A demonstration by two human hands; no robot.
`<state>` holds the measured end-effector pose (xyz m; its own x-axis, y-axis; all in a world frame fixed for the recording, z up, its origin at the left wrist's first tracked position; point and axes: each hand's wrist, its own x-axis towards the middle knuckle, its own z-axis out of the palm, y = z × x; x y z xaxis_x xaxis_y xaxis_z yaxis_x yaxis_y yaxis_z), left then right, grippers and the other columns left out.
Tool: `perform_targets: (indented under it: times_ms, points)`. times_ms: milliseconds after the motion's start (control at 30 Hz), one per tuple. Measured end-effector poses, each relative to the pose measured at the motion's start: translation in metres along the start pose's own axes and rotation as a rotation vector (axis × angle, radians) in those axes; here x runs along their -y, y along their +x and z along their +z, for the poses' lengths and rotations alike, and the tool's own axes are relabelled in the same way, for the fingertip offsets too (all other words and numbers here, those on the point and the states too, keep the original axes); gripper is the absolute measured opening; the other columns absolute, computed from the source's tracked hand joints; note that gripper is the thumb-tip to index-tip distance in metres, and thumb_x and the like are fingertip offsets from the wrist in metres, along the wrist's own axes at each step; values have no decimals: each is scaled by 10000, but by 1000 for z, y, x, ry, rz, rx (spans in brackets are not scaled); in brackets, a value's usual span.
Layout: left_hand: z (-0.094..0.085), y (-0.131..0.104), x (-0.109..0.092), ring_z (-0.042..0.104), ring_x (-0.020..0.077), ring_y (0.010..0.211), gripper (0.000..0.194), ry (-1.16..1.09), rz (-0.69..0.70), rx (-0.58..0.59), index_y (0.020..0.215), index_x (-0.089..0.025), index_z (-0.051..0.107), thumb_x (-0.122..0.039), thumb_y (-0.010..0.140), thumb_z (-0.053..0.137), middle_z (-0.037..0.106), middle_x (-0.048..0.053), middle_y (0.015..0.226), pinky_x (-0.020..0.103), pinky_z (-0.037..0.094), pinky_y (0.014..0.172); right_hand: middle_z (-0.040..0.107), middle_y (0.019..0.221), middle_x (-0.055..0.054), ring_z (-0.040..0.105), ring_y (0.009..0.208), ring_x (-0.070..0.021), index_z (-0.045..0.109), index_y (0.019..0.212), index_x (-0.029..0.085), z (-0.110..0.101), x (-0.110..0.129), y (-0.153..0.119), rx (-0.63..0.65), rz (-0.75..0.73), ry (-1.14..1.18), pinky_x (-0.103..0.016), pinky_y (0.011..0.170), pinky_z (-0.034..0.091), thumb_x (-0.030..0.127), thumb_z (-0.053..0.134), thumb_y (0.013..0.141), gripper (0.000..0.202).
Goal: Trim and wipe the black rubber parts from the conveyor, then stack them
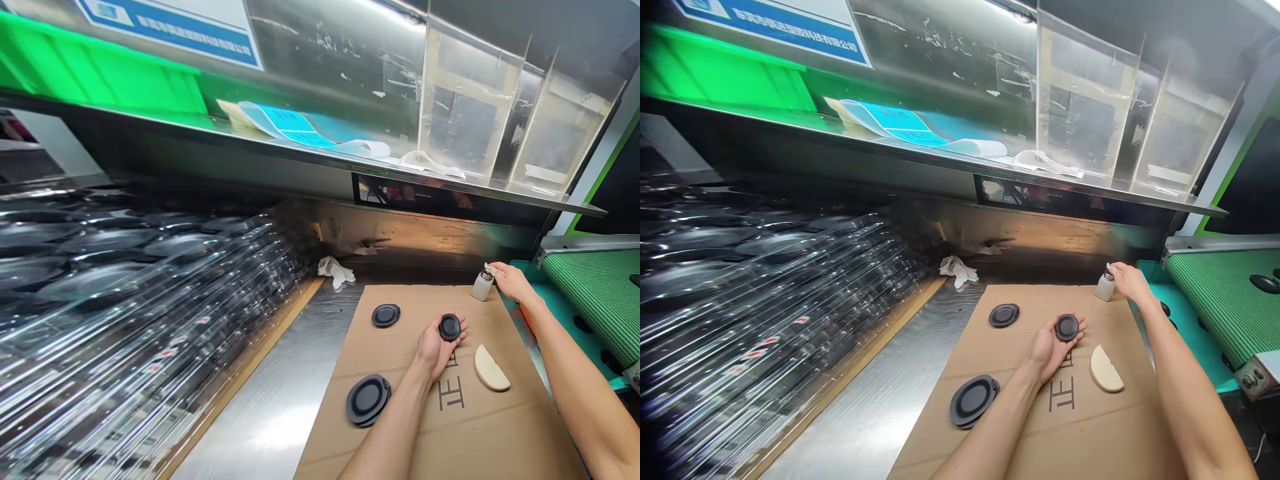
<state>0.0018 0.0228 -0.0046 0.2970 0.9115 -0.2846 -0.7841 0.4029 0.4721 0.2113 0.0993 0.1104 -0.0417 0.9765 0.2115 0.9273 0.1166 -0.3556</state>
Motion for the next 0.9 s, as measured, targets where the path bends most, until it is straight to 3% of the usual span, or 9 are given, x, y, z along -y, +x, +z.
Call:
perform_targets:
  times_ms: [67, 133, 233, 367, 467, 600, 667, 800, 900]
  points:
    - [-2, 3, -3, 721, 260, 964, 326, -29, -8, 8, 1143, -93, 566, -336, 998, 405, 676, 247, 1167, 358, 575, 796, 708, 1000, -76, 651, 828, -183, 630, 1219, 187, 15, 0, -20, -36, 15, 357, -254, 684, 477, 275, 396, 906, 400]
    - [-4, 6, -3, 719, 271, 981, 342, -35, -4, 19, 1154, -88, 565, -360, 996, 431, 677, 257, 1162, 363, 577, 803, 688, 908, -63, 618, 684, -161, 609, 1191, 160, 37, 2, -44, 25, 56, 655, -242, 580, 456, 309, 408, 880, 399]
    - [-4, 10, 1, 722, 275, 971, 349, 12, -4, 23, 1141, -88, 575, -383, 993, 463, 701, 247, 1106, 365, 584, 791, 677, 888, -49, 607, 670, -149, 618, 1166, 171, 71, 12, -78, 57, 45, 785, -249, 604, 477, 339, 419, 908, 367]
    - [-1, 11, 10, 710, 245, 981, 310, 92, 16, 29, 1069, -107, 626, -343, 1013, 434, 728, 178, 1056, 397, 593, 837, 664, 1069, -73, 618, 986, -193, 671, 1169, 218, 99, 33, -103, -120, -181, 527, -306, 877, 490, 323, 465, 961, 311]
    - [0, 9, 13, 688, 237, 1045, 268, 117, 34, 59, 1017, -117, 656, -306, 1003, 467, 732, 150, 1071, 395, 579, 901, 628, 1034, -65, 592, 962, -183, 678, 1208, 254, 107, 41, -106, -133, -302, 272, -280, 850, 475, 281, 476, 975, 309]
    - [-3, 8, 12, 668, 255, 1099, 335, 124, 31, 57, 1038, -101, 672, -335, 1015, 434, 724, 167, 1105, 414, 561, 945, 601, 1060, -72, 569, 945, -186, 672, 1222, 259, 110, 40, -103, -133, -247, 31, -260, 782, 462, 248, 474, 979, 314]
    - [-4, 9, 12, 665, 252, 1108, 341, 118, 30, 46, 1034, -101, 677, -332, 1018, 426, 724, 166, 1104, 414, 554, 960, 596, 1066, -75, 566, 915, -182, 661, 1234, 247, 110, 41, -104, -124, -224, 8, -258, 762, 461, 248, 464, 985, 317]
    - [-5, 9, 13, 668, 218, 1111, 304, 83, 56, 22, 946, -122, 683, -297, 1013, 443, 734, 133, 1067, 346, 534, 994, 596, 1051, -79, 553, 940, -192, 626, 1287, 243, 111, 47, -106, -86, -331, 21, -275, 810, 462, 275, 434, 1008, 340]
    - [-5, 9, 13, 668, 232, 1114, 368, 116, 13, 55, 1031, -108, 688, -327, 1031, 391, 733, 139, 1085, 384, 543, 991, 596, 1022, -86, 538, 956, -207, 667, 1210, 233, 111, 48, -104, -119, -277, -28, -292, 830, 455, 253, 447, 998, 306]
